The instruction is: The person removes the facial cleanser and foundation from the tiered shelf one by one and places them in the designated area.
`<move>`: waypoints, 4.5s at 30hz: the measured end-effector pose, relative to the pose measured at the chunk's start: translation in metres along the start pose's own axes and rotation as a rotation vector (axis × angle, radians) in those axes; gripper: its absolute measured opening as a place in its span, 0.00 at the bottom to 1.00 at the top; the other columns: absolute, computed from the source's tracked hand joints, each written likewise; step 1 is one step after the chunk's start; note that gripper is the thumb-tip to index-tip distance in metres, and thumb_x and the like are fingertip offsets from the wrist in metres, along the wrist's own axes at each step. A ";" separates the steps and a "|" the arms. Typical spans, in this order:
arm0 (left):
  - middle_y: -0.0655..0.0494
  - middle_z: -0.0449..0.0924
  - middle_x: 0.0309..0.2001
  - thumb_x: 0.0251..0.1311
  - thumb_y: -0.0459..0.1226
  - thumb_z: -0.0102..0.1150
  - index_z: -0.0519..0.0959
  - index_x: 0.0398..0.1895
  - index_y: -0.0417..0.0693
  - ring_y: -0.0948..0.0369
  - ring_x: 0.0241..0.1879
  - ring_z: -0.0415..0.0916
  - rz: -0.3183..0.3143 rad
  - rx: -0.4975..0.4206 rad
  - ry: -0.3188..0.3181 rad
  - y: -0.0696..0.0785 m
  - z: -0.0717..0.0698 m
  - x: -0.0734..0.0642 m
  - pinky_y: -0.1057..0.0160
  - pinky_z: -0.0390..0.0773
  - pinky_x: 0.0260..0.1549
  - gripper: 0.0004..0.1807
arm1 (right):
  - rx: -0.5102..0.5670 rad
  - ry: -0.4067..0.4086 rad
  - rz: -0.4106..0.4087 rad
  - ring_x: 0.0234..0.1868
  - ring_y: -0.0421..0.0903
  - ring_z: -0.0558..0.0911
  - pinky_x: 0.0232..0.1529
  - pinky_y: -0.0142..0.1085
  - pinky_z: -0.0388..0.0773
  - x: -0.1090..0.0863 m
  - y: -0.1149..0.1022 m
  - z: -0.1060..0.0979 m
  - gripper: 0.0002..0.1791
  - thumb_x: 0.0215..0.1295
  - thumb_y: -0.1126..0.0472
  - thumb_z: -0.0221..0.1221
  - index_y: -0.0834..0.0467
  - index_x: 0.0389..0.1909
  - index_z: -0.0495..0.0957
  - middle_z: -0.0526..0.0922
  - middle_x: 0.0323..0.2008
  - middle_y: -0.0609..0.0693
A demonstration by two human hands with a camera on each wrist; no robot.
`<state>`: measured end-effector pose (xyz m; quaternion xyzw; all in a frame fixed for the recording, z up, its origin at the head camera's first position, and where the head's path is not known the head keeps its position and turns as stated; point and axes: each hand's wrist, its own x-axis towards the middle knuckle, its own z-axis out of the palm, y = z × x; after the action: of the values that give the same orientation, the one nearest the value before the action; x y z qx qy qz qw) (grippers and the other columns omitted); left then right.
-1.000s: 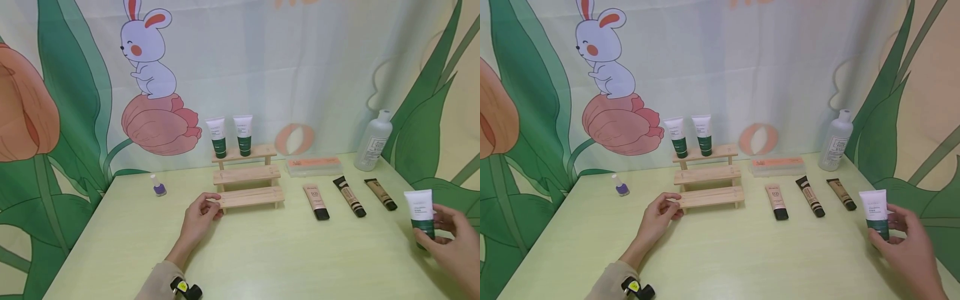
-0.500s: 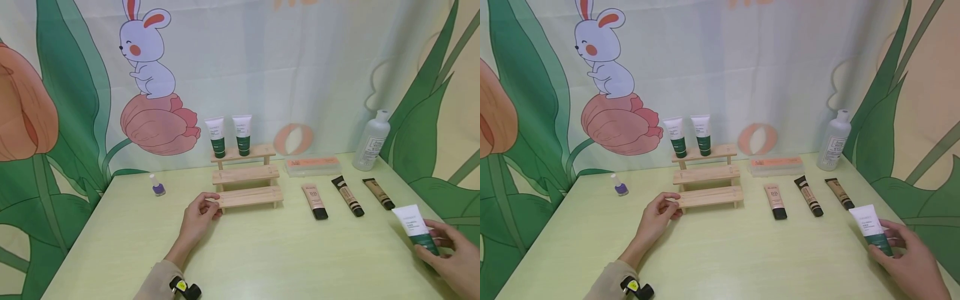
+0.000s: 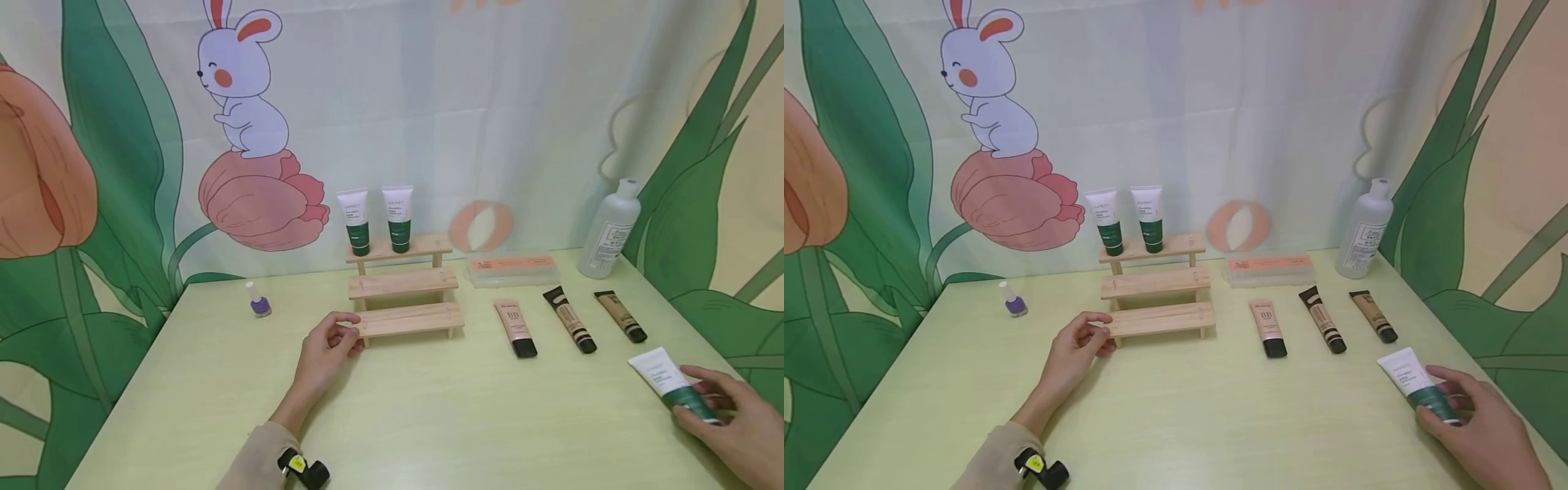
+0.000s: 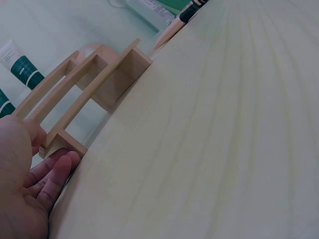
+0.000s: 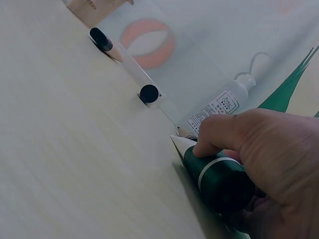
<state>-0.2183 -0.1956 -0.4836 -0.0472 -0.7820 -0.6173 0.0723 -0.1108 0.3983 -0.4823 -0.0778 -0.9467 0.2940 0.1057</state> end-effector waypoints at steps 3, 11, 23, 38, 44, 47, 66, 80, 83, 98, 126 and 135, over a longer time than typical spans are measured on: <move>0.43 0.91 0.40 0.82 0.34 0.64 0.86 0.58 0.48 0.49 0.41 0.91 0.003 0.002 0.000 0.001 0.000 0.000 0.62 0.93 0.43 0.09 | -0.011 -0.022 -0.012 0.44 0.59 0.80 0.28 0.25 0.69 0.003 0.001 -0.001 0.39 0.72 0.61 0.74 0.73 0.74 0.68 0.77 0.53 0.75; 0.43 0.91 0.41 0.82 0.34 0.64 0.86 0.58 0.48 0.49 0.41 0.91 0.007 0.002 -0.003 0.000 -0.001 0.001 0.63 0.93 0.43 0.09 | -0.044 0.004 0.106 0.51 0.74 0.78 0.39 0.44 0.80 -0.001 -0.009 0.001 0.42 0.75 0.56 0.72 0.70 0.79 0.63 0.71 0.59 0.76; 0.44 0.91 0.40 0.81 0.34 0.64 0.86 0.58 0.48 0.49 0.41 0.92 0.002 0.013 0.003 -0.001 0.000 0.001 0.63 0.93 0.42 0.09 | 0.156 0.284 0.046 0.44 0.18 0.63 0.35 0.21 0.66 -0.005 -0.010 0.001 0.39 0.75 0.58 0.71 0.65 0.81 0.68 0.75 0.60 0.56; 0.43 0.91 0.40 0.81 0.33 0.64 0.86 0.58 0.48 0.49 0.40 0.92 -0.001 0.002 0.008 -0.002 0.000 0.000 0.63 0.93 0.43 0.09 | 0.540 0.345 -0.234 0.65 0.32 0.80 0.56 0.14 0.79 0.018 -0.068 -0.005 0.42 0.67 0.84 0.66 0.61 0.80 0.70 0.77 0.69 0.38; 0.43 0.91 0.40 0.81 0.33 0.64 0.86 0.58 0.47 0.48 0.41 0.92 0.008 -0.001 0.003 -0.002 0.001 0.002 0.61 0.94 0.44 0.09 | 0.848 0.244 -0.386 0.65 0.41 0.85 0.55 0.22 0.85 0.047 -0.109 -0.002 0.41 0.62 0.88 0.66 0.66 0.76 0.72 0.81 0.68 0.51; 0.43 0.91 0.40 0.81 0.32 0.64 0.86 0.58 0.46 0.48 0.40 0.92 0.007 -0.006 0.001 -0.002 0.001 0.003 0.61 0.94 0.44 0.09 | 0.923 0.191 -0.438 0.65 0.43 0.84 0.56 0.24 0.86 0.061 -0.131 0.005 0.39 0.64 0.86 0.67 0.66 0.76 0.72 0.80 0.68 0.53; 0.42 0.91 0.40 0.81 0.32 0.64 0.86 0.58 0.46 0.48 0.40 0.92 0.000 -0.025 -0.003 -0.003 -0.001 0.003 0.62 0.93 0.44 0.09 | 0.912 -0.026 -0.585 0.71 0.60 0.79 0.59 0.33 0.88 0.137 -0.285 0.082 0.35 0.72 0.70 0.72 0.56 0.77 0.72 0.74 0.70 0.57; 0.42 0.91 0.40 0.80 0.32 0.64 0.86 0.57 0.45 0.50 0.39 0.92 0.017 -0.009 0.002 -0.004 -0.001 0.002 0.62 0.93 0.43 0.09 | 0.920 -0.110 -0.540 0.72 0.64 0.79 0.66 0.49 0.87 0.170 -0.346 0.136 0.34 0.73 0.67 0.72 0.60 0.76 0.70 0.75 0.71 0.65; 0.43 0.91 0.39 0.80 0.32 0.64 0.86 0.57 0.46 0.50 0.38 0.92 0.022 -0.003 0.004 -0.003 0.000 0.003 0.63 0.93 0.42 0.09 | 0.919 -0.112 -0.541 0.71 0.64 0.80 0.67 0.52 0.86 0.173 -0.354 0.140 0.35 0.73 0.67 0.72 0.60 0.76 0.70 0.75 0.70 0.66; 0.44 0.91 0.39 0.80 0.31 0.64 0.86 0.56 0.46 0.50 0.38 0.91 0.023 0.014 0.009 -0.001 0.002 0.003 0.63 0.92 0.41 0.09 | 0.859 -0.133 -0.533 0.67 0.55 0.83 0.68 0.54 0.86 0.178 -0.373 0.155 0.34 0.76 0.66 0.70 0.57 0.78 0.69 0.84 0.66 0.60; 0.44 0.91 0.38 0.80 0.31 0.64 0.86 0.57 0.47 0.51 0.38 0.92 0.024 -0.003 -0.005 -0.005 -0.002 0.003 0.63 0.93 0.42 0.09 | 0.728 -0.047 -0.517 0.59 0.53 0.84 0.59 0.51 0.87 0.172 -0.379 0.164 0.30 0.76 0.66 0.71 0.58 0.74 0.71 0.85 0.62 0.58; 0.43 0.91 0.38 0.80 0.31 0.64 0.86 0.57 0.46 0.50 0.38 0.92 0.026 -0.002 -0.005 -0.004 -0.001 0.003 0.62 0.93 0.42 0.09 | 0.781 -0.028 -0.534 0.58 0.53 0.83 0.57 0.49 0.86 0.164 -0.373 0.153 0.30 0.77 0.66 0.69 0.57 0.74 0.70 0.84 0.65 0.58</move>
<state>-0.2221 -0.1981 -0.4869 -0.0587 -0.7808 -0.6170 0.0784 -0.3386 0.0464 -0.3662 0.2181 -0.7535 0.5916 0.1863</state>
